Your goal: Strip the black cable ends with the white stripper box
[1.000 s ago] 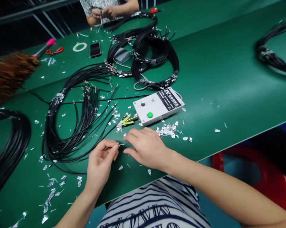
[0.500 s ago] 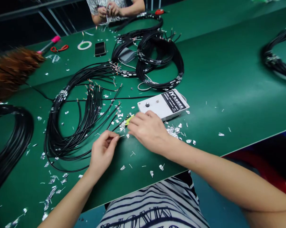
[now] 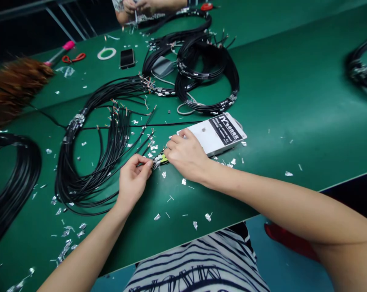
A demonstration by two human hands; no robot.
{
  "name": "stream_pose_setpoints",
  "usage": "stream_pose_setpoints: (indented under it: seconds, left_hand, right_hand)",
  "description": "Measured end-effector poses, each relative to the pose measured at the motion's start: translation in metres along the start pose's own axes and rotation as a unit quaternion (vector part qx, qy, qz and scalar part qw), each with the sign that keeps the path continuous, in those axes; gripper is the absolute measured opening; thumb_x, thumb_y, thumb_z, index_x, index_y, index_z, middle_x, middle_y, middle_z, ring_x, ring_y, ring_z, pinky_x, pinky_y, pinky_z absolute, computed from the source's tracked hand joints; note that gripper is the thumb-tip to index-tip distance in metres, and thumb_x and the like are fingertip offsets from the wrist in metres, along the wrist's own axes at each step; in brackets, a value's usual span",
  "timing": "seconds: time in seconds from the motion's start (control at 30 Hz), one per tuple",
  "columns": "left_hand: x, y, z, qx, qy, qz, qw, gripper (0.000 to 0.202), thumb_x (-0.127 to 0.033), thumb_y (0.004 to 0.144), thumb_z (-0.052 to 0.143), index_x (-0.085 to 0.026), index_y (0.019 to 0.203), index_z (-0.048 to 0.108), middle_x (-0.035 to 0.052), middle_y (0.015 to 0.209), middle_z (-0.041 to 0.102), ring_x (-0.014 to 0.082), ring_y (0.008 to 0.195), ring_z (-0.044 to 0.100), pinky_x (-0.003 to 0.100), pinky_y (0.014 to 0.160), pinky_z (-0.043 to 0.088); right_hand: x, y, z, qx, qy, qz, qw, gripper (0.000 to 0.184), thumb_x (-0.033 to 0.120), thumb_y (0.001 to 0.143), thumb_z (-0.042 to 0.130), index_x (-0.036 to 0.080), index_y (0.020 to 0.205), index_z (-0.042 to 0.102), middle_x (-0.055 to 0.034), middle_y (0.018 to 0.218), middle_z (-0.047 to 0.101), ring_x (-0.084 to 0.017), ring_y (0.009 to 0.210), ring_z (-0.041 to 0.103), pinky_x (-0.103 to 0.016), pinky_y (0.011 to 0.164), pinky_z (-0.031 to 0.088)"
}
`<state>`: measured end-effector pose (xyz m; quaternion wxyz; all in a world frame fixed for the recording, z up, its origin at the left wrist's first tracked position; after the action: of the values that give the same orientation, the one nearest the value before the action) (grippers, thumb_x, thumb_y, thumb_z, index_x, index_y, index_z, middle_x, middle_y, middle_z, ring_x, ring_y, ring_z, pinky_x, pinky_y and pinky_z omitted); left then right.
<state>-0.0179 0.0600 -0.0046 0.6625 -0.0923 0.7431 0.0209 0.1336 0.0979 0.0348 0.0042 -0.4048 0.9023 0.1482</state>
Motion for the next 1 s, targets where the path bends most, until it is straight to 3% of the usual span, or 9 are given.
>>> stream_pose_setpoints:
  seconds: [0.23, 0.47, 1.0]
  left_hand:
    - [0.0034, 0.0029, 0.0043, 0.016, 0.018, -0.013, 1.0, 0.014, -0.026, 0.075, 0.063, -0.018, 0.07, 0.053, -0.005, 0.06, 0.05, 0.0069, 0.047, 0.041, 0.019, 0.045, 0.03]
    - [0.0028, 0.0033, 0.0051, 0.016, 0.035, -0.01, 0.999, 0.014, -0.026, 0.076, 0.061, -0.018, 0.07, 0.052, -0.0053, 0.059, 0.049, 0.0066, 0.046, 0.039, 0.019, 0.044, 0.028]
    - [0.0015, 0.0061, 0.0041, 0.026, 0.008, -0.01, 1.0, 0.017, -0.027, 0.072, 0.067, -0.018, 0.068, 0.054, -0.0062, 0.056, 0.048, 0.0063, 0.046, 0.039, 0.019, 0.044, 0.029]
  right_hand:
    - [-0.0005, 0.002, 0.0002, -0.005, 0.005, 0.001, 1.0, 0.023, 0.009, 0.089, 0.054, 0.018, 0.073, 0.068, -0.002, 0.068, 0.065, -0.02, 0.075, 0.051, -0.038, 0.079, 0.023]
    - [-0.0018, 0.0019, -0.0013, 0.027, 0.006, 0.014, 1.0, 0.022, 0.011, 0.09, 0.054, 0.018, 0.075, 0.067, -0.0021, 0.071, 0.065, -0.02, 0.078, 0.051, -0.039, 0.08, 0.021]
    - [-0.0014, 0.0035, -0.003, 0.055, 0.016, 0.022, 0.998, 0.019, 0.009, 0.089, 0.055, 0.018, 0.077, 0.067, -0.0021, 0.076, 0.067, -0.02, 0.082, 0.053, -0.039, 0.083, 0.018]
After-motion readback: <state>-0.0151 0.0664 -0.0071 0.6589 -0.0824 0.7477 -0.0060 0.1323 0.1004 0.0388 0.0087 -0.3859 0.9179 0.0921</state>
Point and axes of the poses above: each hand's wrist, its own y-axis towards the middle knuckle, its own z-axis out of the palm, x = y × z, the point moved 4 cm from there along y, towards the middle knuckle
